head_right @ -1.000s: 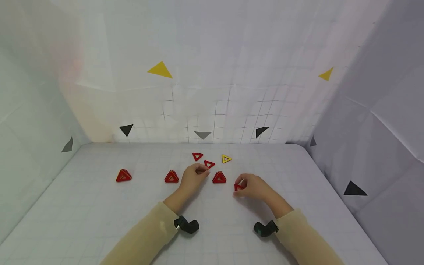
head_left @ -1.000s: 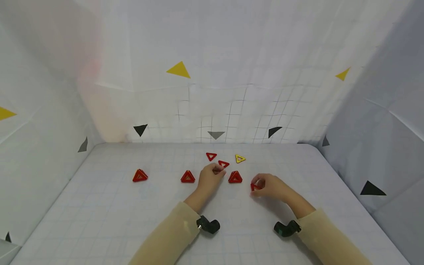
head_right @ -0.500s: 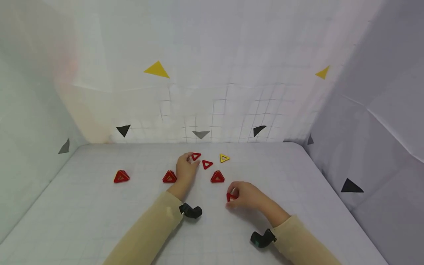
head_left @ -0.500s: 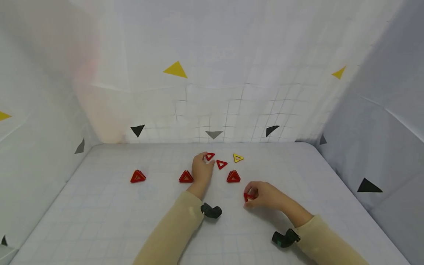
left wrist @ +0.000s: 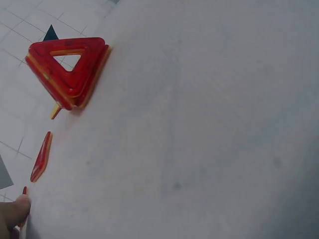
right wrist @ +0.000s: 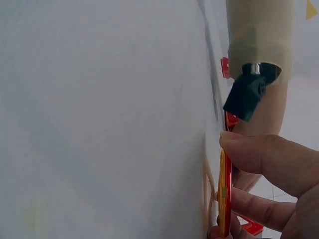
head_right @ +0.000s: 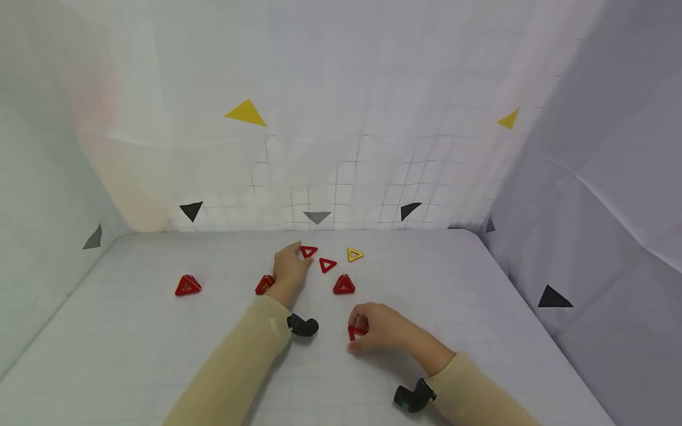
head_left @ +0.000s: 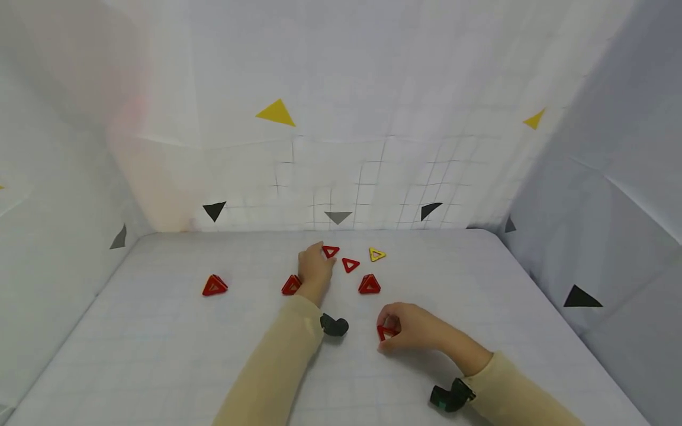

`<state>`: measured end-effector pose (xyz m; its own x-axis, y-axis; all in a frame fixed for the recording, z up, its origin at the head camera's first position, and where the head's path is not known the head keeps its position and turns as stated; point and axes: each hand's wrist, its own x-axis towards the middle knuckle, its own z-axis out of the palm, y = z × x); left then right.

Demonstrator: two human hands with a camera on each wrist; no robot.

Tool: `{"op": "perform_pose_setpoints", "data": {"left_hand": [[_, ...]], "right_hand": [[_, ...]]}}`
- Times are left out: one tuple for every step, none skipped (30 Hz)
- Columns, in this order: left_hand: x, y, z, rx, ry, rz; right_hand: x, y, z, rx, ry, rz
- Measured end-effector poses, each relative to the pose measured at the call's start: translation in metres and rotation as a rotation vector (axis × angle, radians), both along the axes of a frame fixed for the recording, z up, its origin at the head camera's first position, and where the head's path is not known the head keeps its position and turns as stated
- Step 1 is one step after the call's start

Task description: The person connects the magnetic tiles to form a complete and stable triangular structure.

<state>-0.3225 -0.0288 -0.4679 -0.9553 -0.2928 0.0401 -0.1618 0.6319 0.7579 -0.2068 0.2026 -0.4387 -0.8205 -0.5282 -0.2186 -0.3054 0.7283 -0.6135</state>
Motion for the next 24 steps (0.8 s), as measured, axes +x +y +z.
{"op": "perform_pose_setpoints", "data": {"left_hand": [[0.0002, -0.001, 0.0013, -0.01, -0.01, -0.011], [0.0003, -0.0019, 0.0024, -0.017, -0.022, -0.022], [0.0005, -0.0027, 0.0035, -0.029, -0.027, -0.031], [0.0006, -0.0034, 0.0043, -0.043, -0.033, -0.038], [0.0006, -0.004, 0.005, -0.055, -0.038, -0.044], [0.0005, -0.0045, 0.0056, -0.065, -0.046, -0.048], [0.0004, -0.0049, 0.006, -0.071, -0.051, -0.05], [0.0001, -0.005, 0.0061, -0.079, -0.057, -0.052], [-0.0003, -0.0051, 0.0063, -0.087, -0.06, -0.054], [-0.0005, -0.005, 0.0063, -0.091, -0.065, -0.055], [-0.0008, -0.0047, 0.0063, -0.092, -0.066, -0.054], [-0.0011, -0.0043, 0.0061, -0.094, -0.066, -0.053], [-0.0013, -0.0038, 0.006, -0.097, -0.062, -0.05], [-0.0016, -0.0032, 0.0058, -0.103, -0.059, -0.048], [-0.0017, -0.0027, 0.0057, -0.105, -0.057, -0.046], [-0.0019, -0.0022, 0.005, -0.112, -0.052, -0.046], [-0.0023, -0.0019, 0.0046, -0.125, -0.049, -0.049], [-0.0026, -0.0016, 0.0042, -0.137, -0.05, -0.053], [-0.003, -0.0013, 0.0038, -0.149, -0.049, -0.059], [-0.0034, -0.001, 0.0029, -0.158, -0.046, -0.065], [-0.0039, -0.0006, 0.002, -0.168, -0.043, -0.071], [-0.0044, 0.0001, 0.0007, -0.173, -0.037, -0.078], [-0.0044, 0.0011, -0.0001, -0.172, -0.034, -0.086], [-0.0044, 0.0024, -0.0017, -0.167, -0.028, -0.094]], "right_hand": [[0.0009, -0.0014, 0.0, -0.006, 0.007, 0.012], [0.0017, -0.0029, 0.0, -0.01, 0.011, 0.021], [0.0024, -0.004, -0.0003, -0.013, 0.017, 0.03], [0.0031, -0.0049, -0.0003, -0.014, 0.02, 0.036], [0.0036, -0.0058, -0.0003, -0.014, 0.021, 0.037], [0.0042, -0.0065, -0.0005, -0.014, 0.02, 0.036], [0.0046, -0.0071, -0.0007, -0.013, 0.016, 0.034], [0.0053, -0.0074, -0.0008, -0.012, 0.014, 0.033], [0.0057, -0.0077, -0.0008, -0.013, 0.01, 0.03], [0.006, -0.0078, -0.0009, -0.011, 0.008, 0.028], [0.0063, -0.0079, -0.001, -0.01, 0.008, 0.025], [0.0065, -0.0079, -0.0012, -0.01, 0.01, 0.025], [0.0068, -0.0078, -0.0011, -0.011, 0.011, 0.024], [0.0071, -0.0076, -0.0009, -0.013, 0.012, 0.024], [0.0071, -0.0077, -0.0008, -0.014, 0.012, 0.024], [0.0074, -0.0077, -0.0003, -0.014, 0.013, 0.024], [0.0078, -0.0078, 0.0004, -0.013, 0.013, 0.024], [0.0082, -0.008, 0.0013, -0.012, 0.011, 0.024], [0.0086, -0.0082, 0.0021, -0.013, 0.009, 0.025], [0.0088, -0.0084, 0.0027, -0.011, 0.008, 0.025], [0.0091, -0.0085, 0.0033, -0.01, 0.007, 0.026], [0.0093, -0.0085, 0.0038, -0.008, 0.008, 0.028], [0.0093, -0.0086, 0.004, -0.005, 0.009, 0.029], [0.0091, -0.0085, 0.0039, -0.004, 0.009, 0.029]]}}
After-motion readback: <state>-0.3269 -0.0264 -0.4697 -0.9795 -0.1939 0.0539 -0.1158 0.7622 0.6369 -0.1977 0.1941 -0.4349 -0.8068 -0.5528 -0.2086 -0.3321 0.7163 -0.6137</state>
